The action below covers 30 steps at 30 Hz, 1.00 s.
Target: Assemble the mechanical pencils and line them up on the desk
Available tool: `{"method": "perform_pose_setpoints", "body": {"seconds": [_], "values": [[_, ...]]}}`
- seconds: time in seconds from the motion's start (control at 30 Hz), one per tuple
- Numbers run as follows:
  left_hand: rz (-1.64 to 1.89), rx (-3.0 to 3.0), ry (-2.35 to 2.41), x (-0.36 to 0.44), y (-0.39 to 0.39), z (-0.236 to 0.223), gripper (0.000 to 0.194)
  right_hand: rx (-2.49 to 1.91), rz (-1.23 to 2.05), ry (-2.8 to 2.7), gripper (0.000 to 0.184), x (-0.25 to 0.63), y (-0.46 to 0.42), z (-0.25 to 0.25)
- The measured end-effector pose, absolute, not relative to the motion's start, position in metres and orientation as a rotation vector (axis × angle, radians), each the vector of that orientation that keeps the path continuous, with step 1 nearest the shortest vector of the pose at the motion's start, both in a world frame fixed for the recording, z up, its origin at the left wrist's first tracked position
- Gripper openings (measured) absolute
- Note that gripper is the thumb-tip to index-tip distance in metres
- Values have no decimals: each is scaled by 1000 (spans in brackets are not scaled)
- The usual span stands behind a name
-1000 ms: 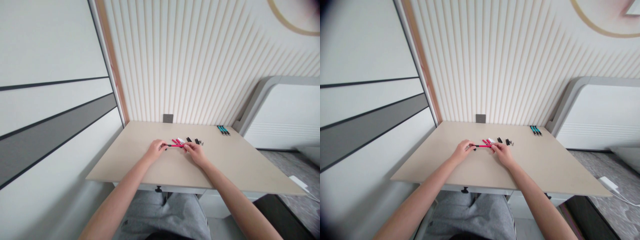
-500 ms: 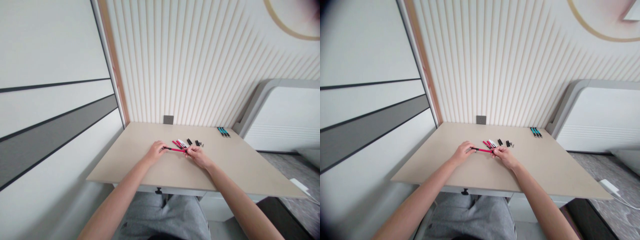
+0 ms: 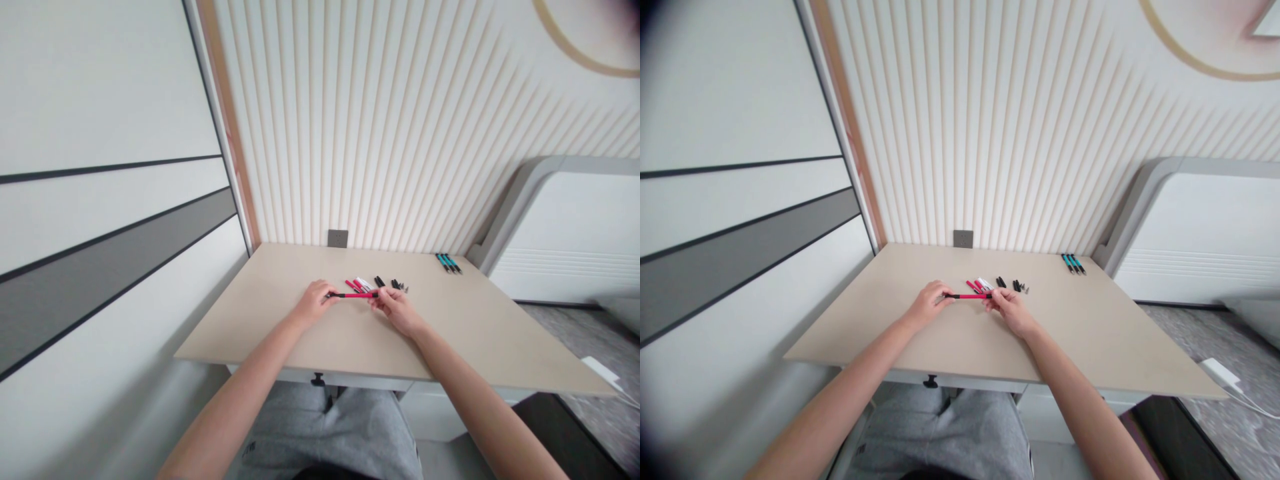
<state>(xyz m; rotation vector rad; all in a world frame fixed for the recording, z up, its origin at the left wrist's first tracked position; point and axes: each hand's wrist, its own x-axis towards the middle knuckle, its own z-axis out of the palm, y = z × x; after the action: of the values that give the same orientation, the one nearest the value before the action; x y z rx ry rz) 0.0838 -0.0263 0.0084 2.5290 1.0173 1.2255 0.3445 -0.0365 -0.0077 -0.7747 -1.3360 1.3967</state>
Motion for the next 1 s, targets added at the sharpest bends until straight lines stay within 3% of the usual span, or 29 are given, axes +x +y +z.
{"method": "perform_pose_setpoints", "body": {"seconds": [0.23,0.43,0.57,0.77,1.0], "values": [[1287,2515,1113,83,-21,5,11,-871,1126,-1545,35,337,-41,0],[1114,2621,1132,80,-21,7,7,-1062,922,-1672,40,339,-37,-6],[1063,2711,1144,78,-21,8,9,-1254,900,-1726,54,339,-40,-6],[1059,2725,1166,76,-20,8,11,-1148,794,-1747,46,338,-43,-1],[1071,2704,1136,77,-21,9,10,-1076,979,-1688,48,338,-40,-2]]}}
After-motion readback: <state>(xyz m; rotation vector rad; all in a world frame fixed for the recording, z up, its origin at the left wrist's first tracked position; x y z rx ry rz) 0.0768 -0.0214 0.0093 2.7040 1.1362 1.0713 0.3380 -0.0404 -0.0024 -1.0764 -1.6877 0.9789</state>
